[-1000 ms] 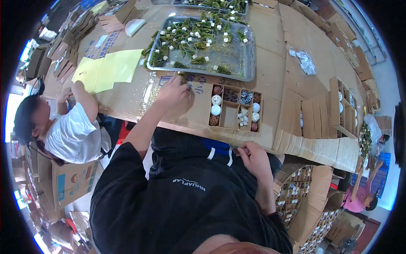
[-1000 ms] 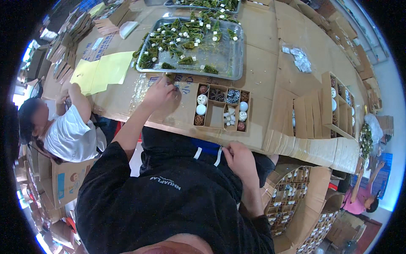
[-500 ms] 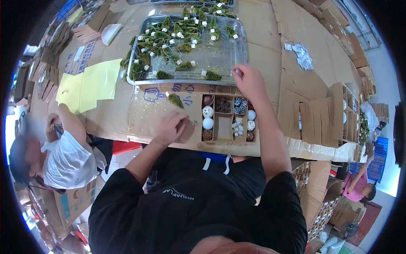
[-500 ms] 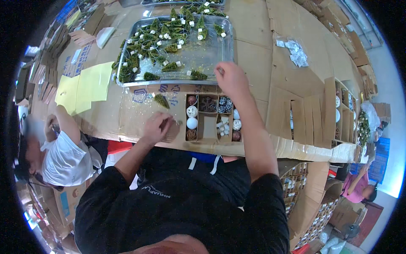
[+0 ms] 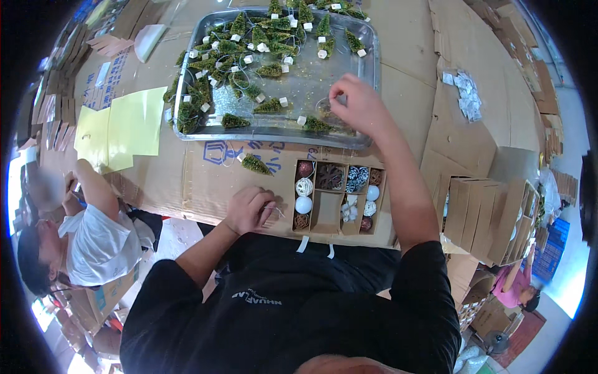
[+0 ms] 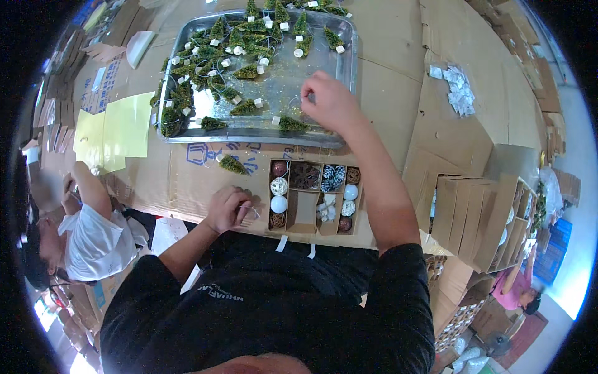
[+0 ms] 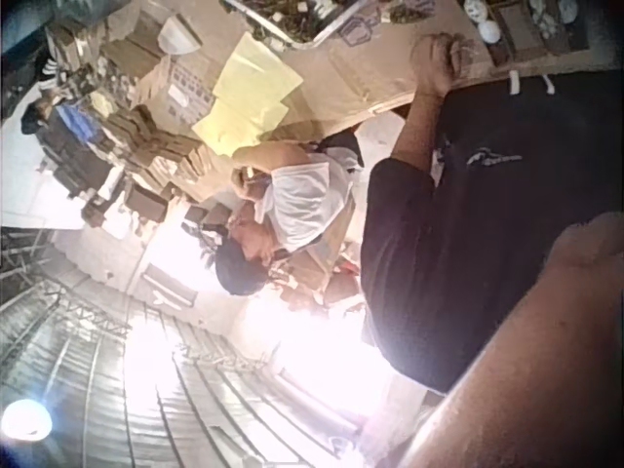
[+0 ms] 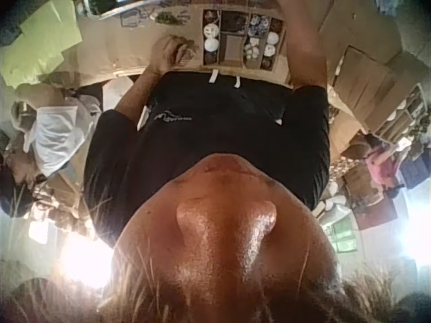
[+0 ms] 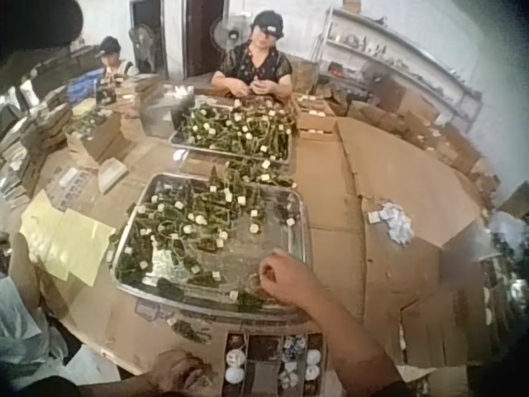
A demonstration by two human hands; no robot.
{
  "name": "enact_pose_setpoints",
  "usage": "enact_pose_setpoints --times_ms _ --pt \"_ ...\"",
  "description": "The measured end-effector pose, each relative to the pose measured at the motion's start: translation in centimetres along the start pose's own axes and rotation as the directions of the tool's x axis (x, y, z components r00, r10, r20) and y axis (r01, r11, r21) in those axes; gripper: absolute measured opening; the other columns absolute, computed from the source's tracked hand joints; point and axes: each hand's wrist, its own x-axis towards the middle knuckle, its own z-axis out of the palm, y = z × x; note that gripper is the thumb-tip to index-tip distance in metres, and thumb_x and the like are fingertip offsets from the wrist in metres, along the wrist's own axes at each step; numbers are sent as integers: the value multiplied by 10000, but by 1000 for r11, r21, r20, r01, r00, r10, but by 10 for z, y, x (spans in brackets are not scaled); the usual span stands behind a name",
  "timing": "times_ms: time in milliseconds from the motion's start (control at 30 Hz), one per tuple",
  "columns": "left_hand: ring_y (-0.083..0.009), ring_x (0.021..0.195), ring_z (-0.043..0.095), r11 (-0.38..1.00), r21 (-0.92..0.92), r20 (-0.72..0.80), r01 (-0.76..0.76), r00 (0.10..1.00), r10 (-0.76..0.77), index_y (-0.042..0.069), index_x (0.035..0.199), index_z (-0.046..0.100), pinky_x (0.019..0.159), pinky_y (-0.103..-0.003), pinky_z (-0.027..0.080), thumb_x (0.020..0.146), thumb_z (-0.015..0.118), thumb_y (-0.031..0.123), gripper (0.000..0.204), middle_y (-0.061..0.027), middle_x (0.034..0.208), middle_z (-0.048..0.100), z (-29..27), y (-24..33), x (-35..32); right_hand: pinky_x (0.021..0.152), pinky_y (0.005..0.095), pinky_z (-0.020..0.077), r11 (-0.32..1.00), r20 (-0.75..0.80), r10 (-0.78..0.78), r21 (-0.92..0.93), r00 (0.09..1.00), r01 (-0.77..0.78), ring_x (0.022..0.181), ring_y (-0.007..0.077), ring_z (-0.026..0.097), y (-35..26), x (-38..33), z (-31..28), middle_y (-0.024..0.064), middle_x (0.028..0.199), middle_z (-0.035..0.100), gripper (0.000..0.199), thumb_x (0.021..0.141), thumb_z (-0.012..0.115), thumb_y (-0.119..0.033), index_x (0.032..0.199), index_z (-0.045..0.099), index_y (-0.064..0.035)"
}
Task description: The person buckles a pouch strap around their waist, then places miniature trees and various decorative ornaments into compartmentalized boxes by hand.
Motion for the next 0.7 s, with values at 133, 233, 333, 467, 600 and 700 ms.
enact_pose_setpoints --times_ms 133,233,333,467,600,700 --pt "-310 748 616 1000 10 96 0 995 -1 73 954 625 661 -403 508 851 674 133 130 -101 870 627 -7 7 -4 566 229 438 761 74 295 584 953 -281 659 56 536 -8 -12 -12 13 843 635 63 908 624 -116 907 618 -53" --pt "-318 743 606 999 24 73 -26 997 25 64 938 638 656 -413 497 857 650 137 110 -107 850 610 -6 10 0 520 211 372 244 287 351 891 891 -383 608 40 484 -20 -22 -16 6 841 640 109 925 629 -103 1024 620 -58" --pt "-306 725 603 999 48 37 -10 999 9 75 899 638 648 -405 497 860 656 138 76 -102 811 595 -2 0 -2 547 198 392 487 94 499 792 862 -369 619 45 503 -14 -20 -18 3 822 638 129 935 622 -99 1054 619 -49" --pt "-301 678 596 991 129 -63 -36 997 44 76 850 615 597 -392 492 847 678 140 90 -92 791 592 7 -1 -1 911 443 480 924 -750 208 -60 628 -378 1022 326 600 -19 -33 2 176 1081 616 321 834 623 -43 1152 598 -13" --pt "-303 694 617 987 159 -55 -11 998 20 75 817 616 605 -390 509 842 682 131 90 -91 781 601 7 -5 -8 991 483 427 989 -540 150 90 829 -120 1105 378 558 -59 -46 7 179 1167 585 347 793 628 -11 1138 608 -45" --pt "-305 664 620 999 27 -120 21 993 -18 62 817 628 590 -389 504 843 685 119 84 -101 765 612 5 -3 -7 937 412 479 840 -39 198 522 979 -149 1071 337 598 -100 -72 9 143 1177 597 401 807 704 -97 1196 609 -85"
